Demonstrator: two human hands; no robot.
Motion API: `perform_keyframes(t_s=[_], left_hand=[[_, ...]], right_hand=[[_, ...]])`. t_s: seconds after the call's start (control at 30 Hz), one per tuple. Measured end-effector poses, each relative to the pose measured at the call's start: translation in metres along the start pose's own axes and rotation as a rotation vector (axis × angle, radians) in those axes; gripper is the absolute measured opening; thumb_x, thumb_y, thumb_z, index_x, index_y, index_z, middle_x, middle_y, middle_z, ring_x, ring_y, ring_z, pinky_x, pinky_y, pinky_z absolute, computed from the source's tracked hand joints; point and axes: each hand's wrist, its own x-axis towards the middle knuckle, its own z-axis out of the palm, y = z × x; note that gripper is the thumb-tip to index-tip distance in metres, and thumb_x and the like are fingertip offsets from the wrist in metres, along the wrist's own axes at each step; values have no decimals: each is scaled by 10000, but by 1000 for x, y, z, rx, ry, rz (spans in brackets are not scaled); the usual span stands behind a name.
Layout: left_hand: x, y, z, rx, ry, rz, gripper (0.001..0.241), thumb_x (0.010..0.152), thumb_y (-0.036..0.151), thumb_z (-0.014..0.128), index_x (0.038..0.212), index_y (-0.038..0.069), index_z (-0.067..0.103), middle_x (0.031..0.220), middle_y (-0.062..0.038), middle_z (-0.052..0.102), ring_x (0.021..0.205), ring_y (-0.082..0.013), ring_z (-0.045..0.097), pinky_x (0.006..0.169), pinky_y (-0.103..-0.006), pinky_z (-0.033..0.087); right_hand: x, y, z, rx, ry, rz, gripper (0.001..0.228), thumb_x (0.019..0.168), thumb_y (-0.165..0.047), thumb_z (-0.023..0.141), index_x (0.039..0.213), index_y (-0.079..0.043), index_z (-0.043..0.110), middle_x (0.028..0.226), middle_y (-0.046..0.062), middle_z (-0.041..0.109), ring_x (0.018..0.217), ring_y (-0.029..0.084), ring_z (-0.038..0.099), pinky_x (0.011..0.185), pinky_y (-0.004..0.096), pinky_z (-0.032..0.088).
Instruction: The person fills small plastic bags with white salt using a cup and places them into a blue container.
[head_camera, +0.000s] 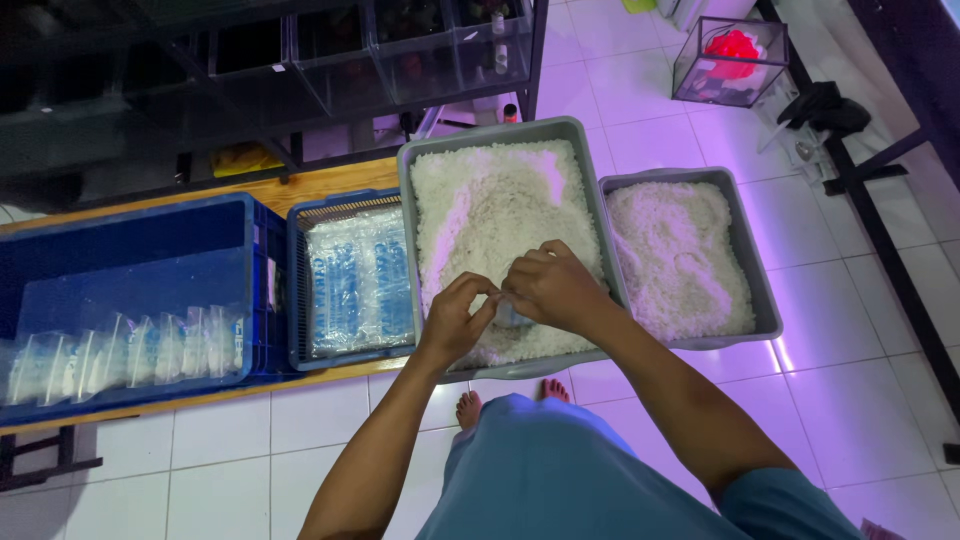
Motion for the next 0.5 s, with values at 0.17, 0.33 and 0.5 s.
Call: perform_keyframes(t_s=[0.17, 0.33, 0.5], left_hand=[[-1, -5, 0, 121, -33, 69, 39, 849, 33, 627, 847, 70, 617, 776, -67, 625, 804, -272, 655, 745, -392, 517], [3, -1, -2, 148, -74, 92, 37, 851, 46, 615, 849, 82, 602, 774, -57, 620, 812, -271, 651, 766, -402, 504], [5, 0, -3, 153, -98, 106, 36, 853, 54, 615, 855, 88, 602, 774, -51, 622, 811, -267, 651, 791, -399, 491]], right_hand=[[3, 2, -5, 18, -7, -1, 109, 842, -238, 602, 776, -173, 660, 717, -31, 639, 754, 143, 613, 826, 356, 377], [-1, 2, -15, 14, 3, 6, 130, 841, -250, 600, 752, -182, 667, 697, -40, 643, 748, 128, 614, 807, 344, 374], [-12, 17, -11, 7, 27, -8, 121, 841, -254, 608, 760, -186, 667, 728, -39, 657, 764, 125, 615, 803, 340, 387]])
